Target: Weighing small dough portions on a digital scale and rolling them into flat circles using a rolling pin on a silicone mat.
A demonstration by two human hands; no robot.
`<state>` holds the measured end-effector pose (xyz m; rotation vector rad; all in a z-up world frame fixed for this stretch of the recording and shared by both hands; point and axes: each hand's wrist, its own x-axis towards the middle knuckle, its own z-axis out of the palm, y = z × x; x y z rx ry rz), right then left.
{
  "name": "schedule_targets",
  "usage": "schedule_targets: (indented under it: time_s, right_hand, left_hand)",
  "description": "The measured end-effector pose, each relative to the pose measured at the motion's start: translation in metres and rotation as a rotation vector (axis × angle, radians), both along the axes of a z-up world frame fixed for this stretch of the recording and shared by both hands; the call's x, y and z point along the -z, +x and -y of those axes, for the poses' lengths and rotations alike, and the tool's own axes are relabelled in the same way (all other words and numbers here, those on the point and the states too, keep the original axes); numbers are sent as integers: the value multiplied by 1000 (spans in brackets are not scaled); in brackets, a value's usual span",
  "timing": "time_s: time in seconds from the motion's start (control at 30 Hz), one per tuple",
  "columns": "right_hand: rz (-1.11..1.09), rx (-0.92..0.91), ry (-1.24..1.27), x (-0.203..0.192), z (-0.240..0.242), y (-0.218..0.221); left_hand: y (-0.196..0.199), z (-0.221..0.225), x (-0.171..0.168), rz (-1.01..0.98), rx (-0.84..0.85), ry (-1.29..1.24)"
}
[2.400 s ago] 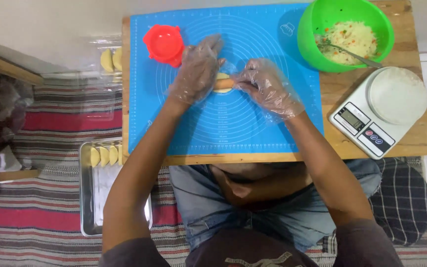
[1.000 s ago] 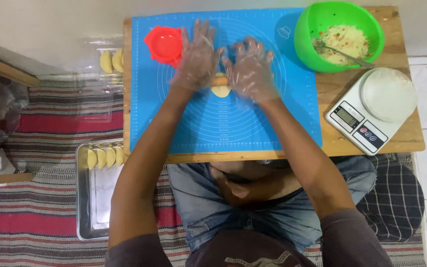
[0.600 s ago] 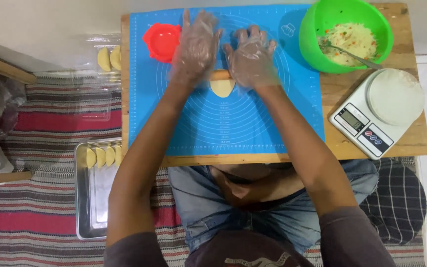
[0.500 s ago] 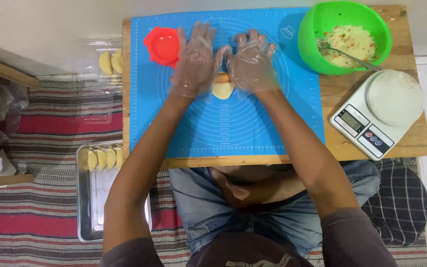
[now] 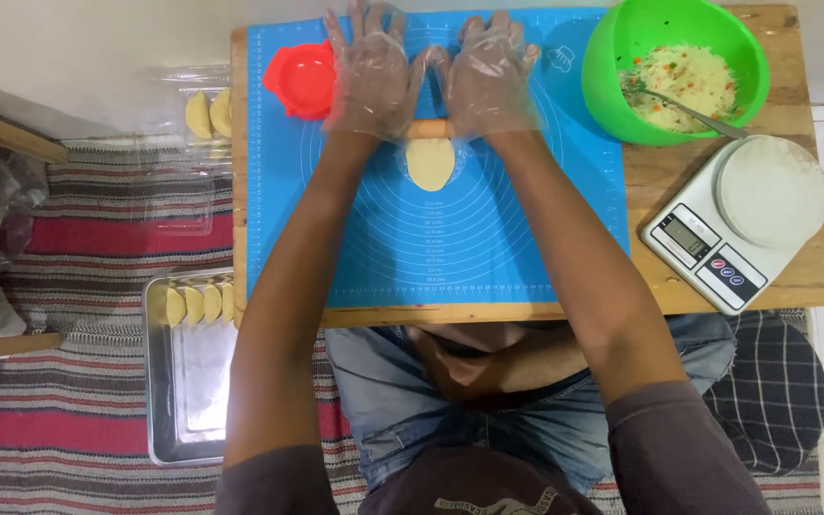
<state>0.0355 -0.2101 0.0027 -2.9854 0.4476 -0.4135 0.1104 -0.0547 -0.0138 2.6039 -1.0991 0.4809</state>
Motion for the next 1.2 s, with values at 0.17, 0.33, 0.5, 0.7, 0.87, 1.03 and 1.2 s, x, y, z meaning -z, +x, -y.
schedule_targets:
  time_s: [0.17, 0.33, 0.5, 0.7, 0.87, 1.03, 1.2]
  right_hand:
    - [111, 84, -288, 11, 10, 22]
    - [261, -102, -324, 13, 20, 20]
    - [266, -591, 155, -26, 21, -37]
    - [398, -606, -117, -16, 25, -77]
    - [418, -529, -342, -7, 29, -70]
    - [310, -660, 89, -53, 3, -101]
    - [-61, -663, 671, -65, -9, -109]
  left_hand:
    - [7, 3, -3, 474, 48, -326]
    - [-10, -5, -33, 489, 77, -165]
    - [-62, -38, -28, 423, 160, -385]
    - [-88, -54, 5, 70, 207, -262]
    - [-90, -29, -6, -433, -101, -403]
    - [-98, -39, -22, -562, 51, -407]
    - [-107, -49, -40, -583, 177, -526]
